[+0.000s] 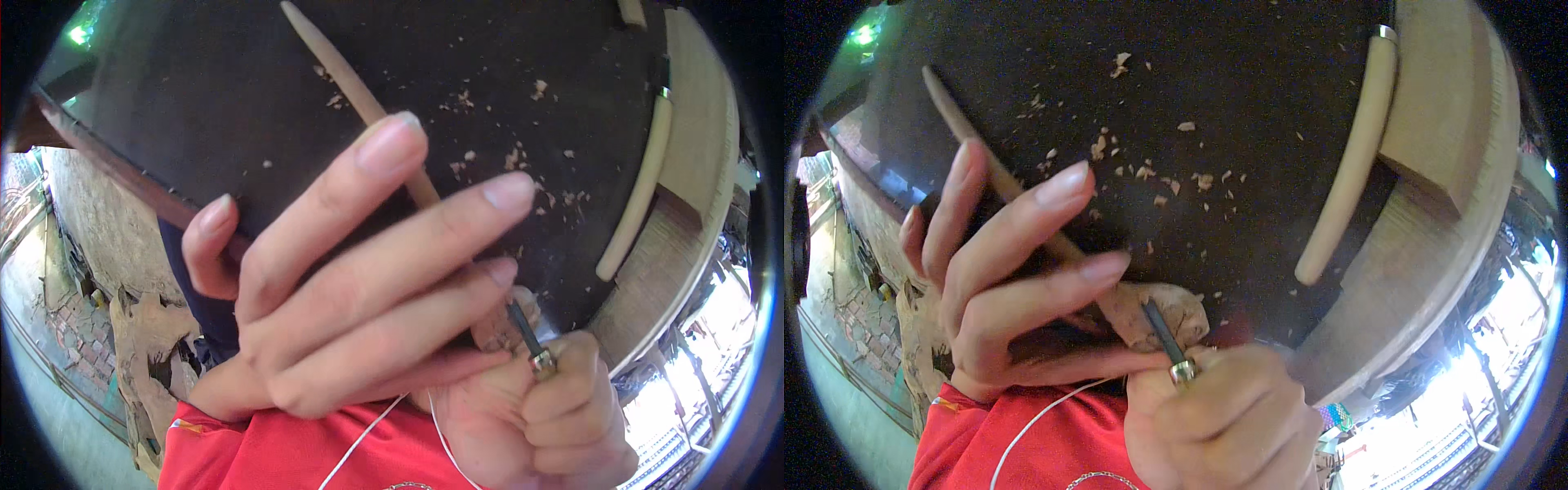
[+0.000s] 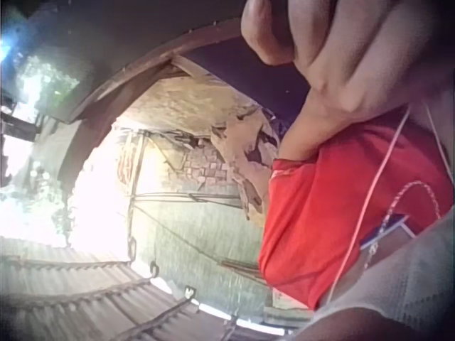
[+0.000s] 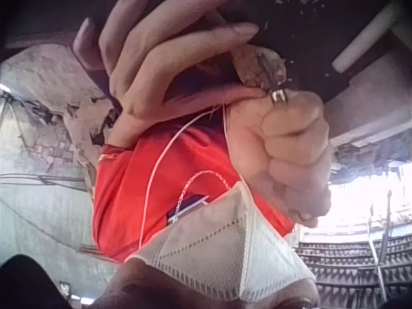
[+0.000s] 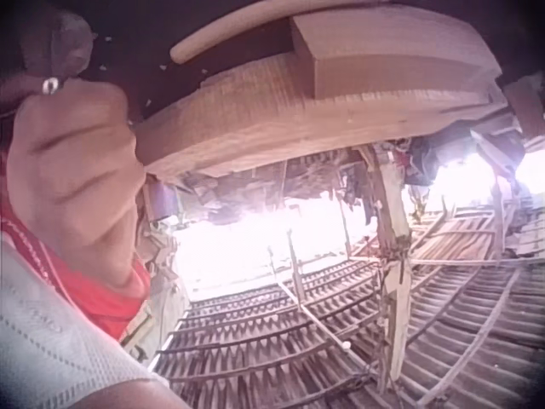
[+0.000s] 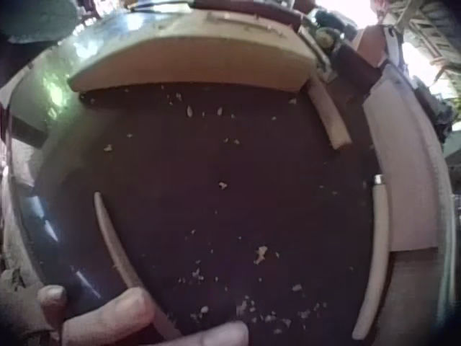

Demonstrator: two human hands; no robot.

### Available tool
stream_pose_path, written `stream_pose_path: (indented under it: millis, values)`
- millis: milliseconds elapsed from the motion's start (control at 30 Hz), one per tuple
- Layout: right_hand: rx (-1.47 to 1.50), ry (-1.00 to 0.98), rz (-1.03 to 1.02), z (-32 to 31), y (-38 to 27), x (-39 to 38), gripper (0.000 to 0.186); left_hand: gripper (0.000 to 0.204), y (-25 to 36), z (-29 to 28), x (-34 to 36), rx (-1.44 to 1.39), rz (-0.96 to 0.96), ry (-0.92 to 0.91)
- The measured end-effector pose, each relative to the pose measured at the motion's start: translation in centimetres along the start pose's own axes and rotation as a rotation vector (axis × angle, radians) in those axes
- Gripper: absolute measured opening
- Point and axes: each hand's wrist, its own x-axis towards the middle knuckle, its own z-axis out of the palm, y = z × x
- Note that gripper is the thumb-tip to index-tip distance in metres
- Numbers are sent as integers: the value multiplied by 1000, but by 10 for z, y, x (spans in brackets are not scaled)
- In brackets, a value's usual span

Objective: Carving details into a wooden spoon using a small carving knife.

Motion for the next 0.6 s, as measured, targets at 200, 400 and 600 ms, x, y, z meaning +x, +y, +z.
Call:
stream_pose_path:
  millis: [200, 400, 600]
  values:
    - [72, -235, 327, 0, 3, 11, 39, 54, -3, 15, -17, -111, -52, 120]
    - [189, -101, 268, 2, 8, 5, 39, 55, 0, 13, -21, -163, -103, 80]
    - [80, -318, 336, -8, 8, 20, 40, 60, -2, 1, -15, -86, -52, -24]
